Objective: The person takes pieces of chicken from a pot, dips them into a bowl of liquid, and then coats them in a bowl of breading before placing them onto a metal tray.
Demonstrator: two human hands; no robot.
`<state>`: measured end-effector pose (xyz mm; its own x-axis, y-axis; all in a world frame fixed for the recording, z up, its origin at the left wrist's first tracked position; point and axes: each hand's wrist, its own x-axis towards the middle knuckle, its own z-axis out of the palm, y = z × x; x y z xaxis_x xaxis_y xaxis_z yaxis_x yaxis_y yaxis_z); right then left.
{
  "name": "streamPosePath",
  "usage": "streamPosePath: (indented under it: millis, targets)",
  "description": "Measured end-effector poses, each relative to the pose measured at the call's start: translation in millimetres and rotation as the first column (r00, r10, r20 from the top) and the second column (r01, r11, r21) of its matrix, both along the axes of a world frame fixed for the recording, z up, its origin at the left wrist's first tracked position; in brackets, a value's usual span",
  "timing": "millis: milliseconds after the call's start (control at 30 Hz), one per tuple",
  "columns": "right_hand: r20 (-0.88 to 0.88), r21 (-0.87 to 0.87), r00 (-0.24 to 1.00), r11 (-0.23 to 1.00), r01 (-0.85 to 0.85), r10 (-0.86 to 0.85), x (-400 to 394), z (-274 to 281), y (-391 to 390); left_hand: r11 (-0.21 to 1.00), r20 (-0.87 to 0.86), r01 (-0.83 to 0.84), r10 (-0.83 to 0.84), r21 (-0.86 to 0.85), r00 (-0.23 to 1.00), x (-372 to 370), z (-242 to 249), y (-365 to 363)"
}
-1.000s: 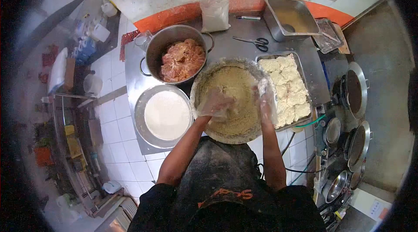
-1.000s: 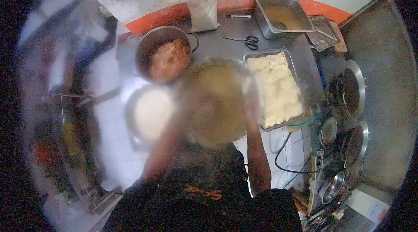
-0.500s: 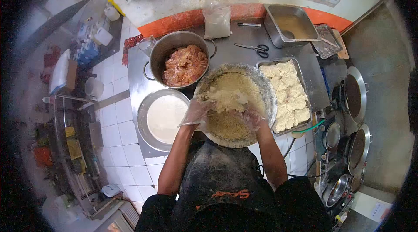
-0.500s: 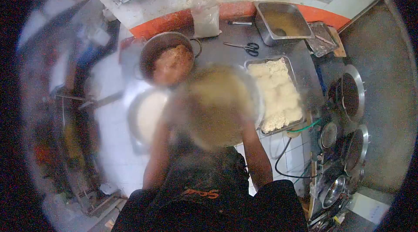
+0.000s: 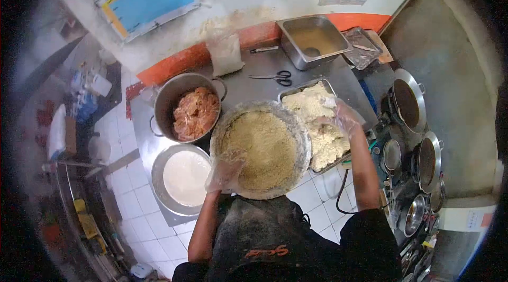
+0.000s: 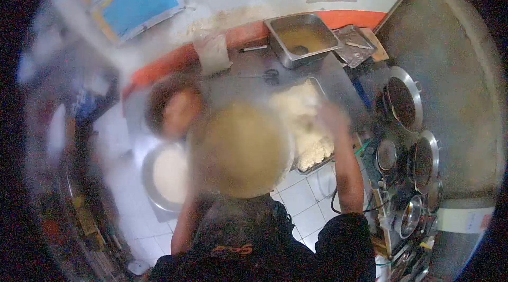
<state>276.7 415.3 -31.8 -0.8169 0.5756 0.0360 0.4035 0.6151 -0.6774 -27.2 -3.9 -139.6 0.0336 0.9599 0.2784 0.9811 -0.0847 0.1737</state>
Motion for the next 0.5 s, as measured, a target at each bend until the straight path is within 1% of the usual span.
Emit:
streamPosePath:
  millis: [33,67,100,133,200,233,267,300,333,367,400,433,467,500]
  targets:
    - [-0.128,-0.237,0.989,0.971,0.042,-0.074,2,-11,16,0.997,0.179,-0.062,0.071,-0.055,0.981,2,4,0]
    - [-0.237,-0.462,0.957,0.886,0.042,-0.169,4,-25,36,0.986,0.347,-0.116,0.152,-0.12,0.926,4,5,0]
    - [-0.243,-0.84,0.897,0.542,-0.004,-0.369,10,-44,59,0.996,0.423,-0.006,0.043,-0.089,0.905,-4,-24,-2]
    - [-0.25,-0.837,0.895,0.548,-0.008,-0.369,0,-39,59,0.997,0.418,-0.005,0.039,-0.083,0.908,-4,-10,2]
    - [-0.156,-0.689,0.974,0.724,0.011,-0.163,-32,-28,49,0.986,0.548,-0.086,0.15,-0.14,0.823,4,45,3]
    - [-0.161,-0.932,0.894,0.363,0.002,-0.417,-38,-42,53,0.987,0.538,-0.087,0.147,-0.136,0.83,9,58,6]
    - [-0.182,-0.93,0.885,0.368,-0.014,-0.428,-46,-58,54,0.962,0.71,-0.174,0.271,-0.208,0.65,14,67,10]
    - [-0.205,-0.962,0.861,0.258,-0.09,-0.466,-54,-72,54,0.925,0.828,-0.233,0.374,-0.3,0.419,14,71,12]
    - [-0.218,-0.975,0.838,0.145,-0.167,-0.5,-60,-88,57,0.928,0.823,-0.226,0.367,-0.295,0.434,11,68,11]
    - [-0.227,-0.973,0.832,0.146,-0.177,-0.506,-65,-116,68,0.955,0.74,-0.197,0.296,-0.221,0.604,8,59,8]
    - [-0.161,-0.856,0.944,0.517,0.012,-0.288,-72,-148,81,0.975,0.626,-0.158,0.22,-0.154,0.748,5,48,4]
    - [0.009,-0.558,0.994,0.825,0.095,-0.109,-81,-151,86,0.983,0.505,-0.116,0.172,-0.14,0.846,0,46,5]
    - [-0.001,-0.557,0.994,0.826,0.089,-0.108,-82,-149,95,0.984,0.496,-0.118,0.171,-0.137,0.851,-1,45,4]
    - [0.097,-0.389,0.995,0.92,0.05,-0.013,-79,-146,105,0.976,0.61,-0.151,0.218,-0.16,0.762,3,43,3]
